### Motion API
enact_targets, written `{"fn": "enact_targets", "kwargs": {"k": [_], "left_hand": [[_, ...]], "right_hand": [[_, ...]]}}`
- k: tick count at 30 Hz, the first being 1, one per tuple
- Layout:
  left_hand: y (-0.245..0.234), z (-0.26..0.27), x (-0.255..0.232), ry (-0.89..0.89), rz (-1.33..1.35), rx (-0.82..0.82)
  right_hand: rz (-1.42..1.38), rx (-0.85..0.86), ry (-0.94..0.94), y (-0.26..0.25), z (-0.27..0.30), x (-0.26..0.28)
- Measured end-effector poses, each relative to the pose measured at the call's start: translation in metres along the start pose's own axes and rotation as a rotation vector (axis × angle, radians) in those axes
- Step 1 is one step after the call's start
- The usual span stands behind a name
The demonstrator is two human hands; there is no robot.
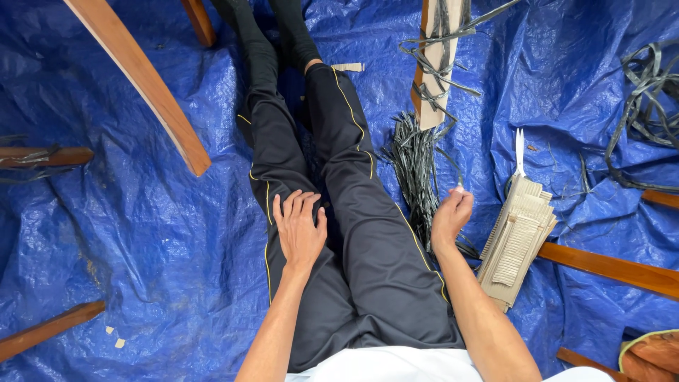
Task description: Wrapping the legs of wooden chairs with plastic strips for protection.
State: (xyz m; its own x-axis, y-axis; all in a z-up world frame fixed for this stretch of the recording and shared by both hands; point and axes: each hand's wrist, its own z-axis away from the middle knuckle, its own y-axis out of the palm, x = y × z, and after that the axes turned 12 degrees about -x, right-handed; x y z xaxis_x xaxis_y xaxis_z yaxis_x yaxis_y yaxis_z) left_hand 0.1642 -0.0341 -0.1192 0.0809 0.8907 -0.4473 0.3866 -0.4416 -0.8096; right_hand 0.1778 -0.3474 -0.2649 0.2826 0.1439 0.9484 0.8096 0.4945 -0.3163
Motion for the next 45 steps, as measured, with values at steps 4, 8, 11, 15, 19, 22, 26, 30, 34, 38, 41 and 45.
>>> {"fn": "enact_targets", "kwargs": {"k": [4, 8, 11, 15, 19, 22, 26, 30, 34, 38, 41, 45], "left_hand": [[-0.001, 0.0, -0.001, -0.003, -0.013, 0.005], [-0.001, 0.001, 0.001, -0.018, -0.003, -0.004], [-0.001, 0.003, 0.001, -0.019, 0.004, -0.013], [-0.011, -0.005, -0.007, -0.07, 0.147, -0.037], [-0.017, -0.002, -0.003, -0.165, 0.377, 0.003], [-0.017, 0.005, 0.005, -0.157, 0.506, 0.042], [-0.011, 0.011, 0.009, -0.181, 0.453, 0.039], [-0.011, 0.009, 0.001, -0.184, 0.375, 0.0], [-0.004, 0.009, 0.001, -0.126, 0.289, 0.04], [-0.002, 0.007, -0.003, -0.067, 0.237, 0.044], [-0.003, 0.003, -0.012, -0.074, 0.207, 0.072], [-0.003, 0.005, -0.017, -0.097, 0.157, 0.108]], "right_hand": [[-0.281, 0.058, 0.091, -0.004, 0.022, 0.033], [-0.334, 0.21, 0.021, -0.006, 0.049, 0.09], [-0.237, 0.325, -0.1, -0.003, 0.072, 0.122], [-0.063, 0.553, -0.316, 0.008, 0.106, 0.151], [0.129, 0.809, -0.456, 0.018, 0.144, 0.176], [0.054, 0.947, -0.601, 0.016, 0.163, 0.173], [0.126, 1.072, -0.714, 0.004, 0.161, 0.178], [-0.046, 0.673, -0.637, -0.018, 0.122, 0.186], [0.184, 0.316, -0.264, -0.066, 0.029, 0.084], [0.484, -0.129, -0.367, -0.161, -0.059, -0.077], [0.634, -0.23, -0.222, -0.207, -0.089, -0.123], [0.576, -0.198, -0.164, -0.217, -0.083, -0.109]]}}
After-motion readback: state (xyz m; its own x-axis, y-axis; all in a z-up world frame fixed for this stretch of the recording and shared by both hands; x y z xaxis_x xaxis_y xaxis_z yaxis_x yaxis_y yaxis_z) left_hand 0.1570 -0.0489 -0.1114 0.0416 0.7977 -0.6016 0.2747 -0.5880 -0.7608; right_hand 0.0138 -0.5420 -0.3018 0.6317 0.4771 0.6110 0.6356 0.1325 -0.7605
